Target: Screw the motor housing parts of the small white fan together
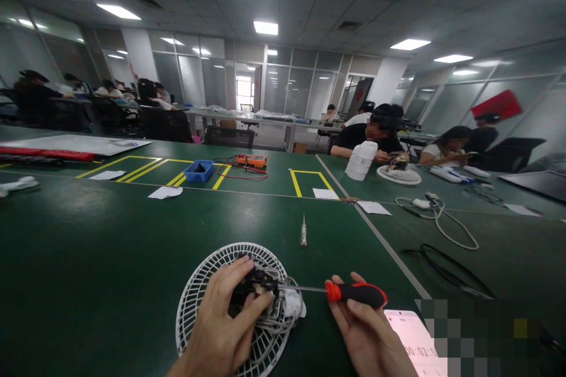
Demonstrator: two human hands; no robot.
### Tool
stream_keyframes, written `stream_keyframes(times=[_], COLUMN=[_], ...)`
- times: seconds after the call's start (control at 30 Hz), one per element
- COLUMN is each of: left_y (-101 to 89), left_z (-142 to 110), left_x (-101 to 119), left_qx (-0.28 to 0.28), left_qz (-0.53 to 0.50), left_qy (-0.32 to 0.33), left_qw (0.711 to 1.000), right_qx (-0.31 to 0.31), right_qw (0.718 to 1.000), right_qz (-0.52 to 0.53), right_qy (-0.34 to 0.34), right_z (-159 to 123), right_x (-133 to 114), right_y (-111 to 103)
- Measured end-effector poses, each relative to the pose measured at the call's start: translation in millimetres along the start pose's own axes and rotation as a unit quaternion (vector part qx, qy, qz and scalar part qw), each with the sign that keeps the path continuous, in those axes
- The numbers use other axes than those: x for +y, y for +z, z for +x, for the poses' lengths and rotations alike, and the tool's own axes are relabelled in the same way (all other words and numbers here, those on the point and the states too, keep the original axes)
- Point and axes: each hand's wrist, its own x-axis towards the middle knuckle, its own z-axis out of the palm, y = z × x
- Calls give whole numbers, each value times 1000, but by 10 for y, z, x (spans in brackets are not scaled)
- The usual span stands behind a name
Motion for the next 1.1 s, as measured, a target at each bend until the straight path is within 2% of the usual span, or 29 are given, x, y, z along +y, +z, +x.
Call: stream_keyframes(times=[0.47,1.1], left_y=[-6,2], left_z=[6,1], left_x=[-3,-1], left_qx=[-3,-6], left_qz=[2,14], left_qy=[-1,-2], left_qw=[1000,1000], right_qx=[10,23], right_qw=[999,999], right_qz=[-37,-35], right_qy=[-20,-17], right_z=[51,26], right_x=[123,112], right_y=[-92,-56])
